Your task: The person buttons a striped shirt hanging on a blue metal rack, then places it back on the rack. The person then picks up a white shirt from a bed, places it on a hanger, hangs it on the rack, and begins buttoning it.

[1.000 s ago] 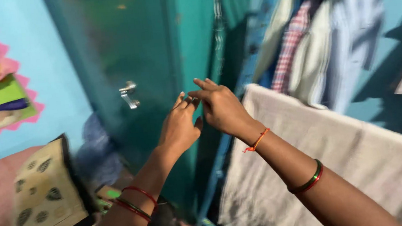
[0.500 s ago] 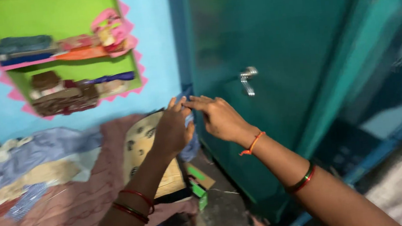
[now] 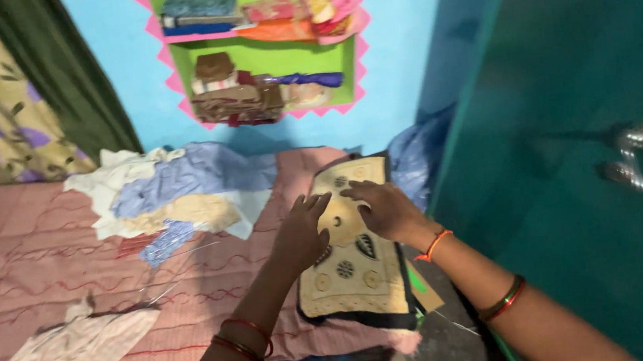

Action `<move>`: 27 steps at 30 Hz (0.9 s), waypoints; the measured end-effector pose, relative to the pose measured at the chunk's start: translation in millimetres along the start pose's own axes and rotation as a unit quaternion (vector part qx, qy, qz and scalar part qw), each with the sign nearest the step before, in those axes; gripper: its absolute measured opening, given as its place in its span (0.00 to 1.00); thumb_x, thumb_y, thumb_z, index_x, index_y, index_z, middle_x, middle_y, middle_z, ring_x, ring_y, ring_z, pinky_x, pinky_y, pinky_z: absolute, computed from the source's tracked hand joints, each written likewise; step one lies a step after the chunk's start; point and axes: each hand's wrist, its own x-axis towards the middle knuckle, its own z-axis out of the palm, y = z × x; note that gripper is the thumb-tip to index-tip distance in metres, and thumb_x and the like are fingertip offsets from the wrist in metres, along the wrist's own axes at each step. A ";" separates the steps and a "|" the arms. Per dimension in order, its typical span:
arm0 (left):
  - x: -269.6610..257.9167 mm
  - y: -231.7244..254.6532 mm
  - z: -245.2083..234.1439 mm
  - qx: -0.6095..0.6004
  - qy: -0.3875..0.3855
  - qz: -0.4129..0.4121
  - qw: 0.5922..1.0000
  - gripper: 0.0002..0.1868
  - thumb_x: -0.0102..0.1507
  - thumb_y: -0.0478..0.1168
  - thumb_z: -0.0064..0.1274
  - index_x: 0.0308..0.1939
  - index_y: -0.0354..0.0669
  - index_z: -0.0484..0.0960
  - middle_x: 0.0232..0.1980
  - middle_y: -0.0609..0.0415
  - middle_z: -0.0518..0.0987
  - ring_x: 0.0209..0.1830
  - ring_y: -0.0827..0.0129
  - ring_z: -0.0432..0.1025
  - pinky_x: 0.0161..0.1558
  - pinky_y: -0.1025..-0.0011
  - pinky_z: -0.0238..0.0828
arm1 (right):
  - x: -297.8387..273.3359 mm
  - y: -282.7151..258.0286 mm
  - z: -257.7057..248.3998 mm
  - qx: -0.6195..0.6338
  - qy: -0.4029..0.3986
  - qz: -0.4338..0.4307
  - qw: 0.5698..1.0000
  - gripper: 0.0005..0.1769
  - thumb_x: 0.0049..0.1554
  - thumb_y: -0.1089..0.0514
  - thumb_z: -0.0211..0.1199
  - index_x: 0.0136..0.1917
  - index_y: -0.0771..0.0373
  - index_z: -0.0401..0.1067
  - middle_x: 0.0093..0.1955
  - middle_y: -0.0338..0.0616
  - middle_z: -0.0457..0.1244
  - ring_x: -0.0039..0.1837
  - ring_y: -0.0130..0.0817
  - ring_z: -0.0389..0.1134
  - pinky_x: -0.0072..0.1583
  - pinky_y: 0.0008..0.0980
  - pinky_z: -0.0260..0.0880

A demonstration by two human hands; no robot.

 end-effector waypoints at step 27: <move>26.6 -392.2 -27.0 0.016 -0.008 -0.082 0.996 0.40 0.55 0.37 0.59 0.72 0.38 0.65 0.67 0.36 0.72 0.70 0.42 0.63 0.73 0.54 0.55 | 308.5 40.4 238.3 0.007 -0.138 0.065 0.988 0.18 0.53 0.55 0.63 0.57 0.54 0.78 0.53 0.52 0.70 0.54 0.51 0.71 0.58 0.48 0.69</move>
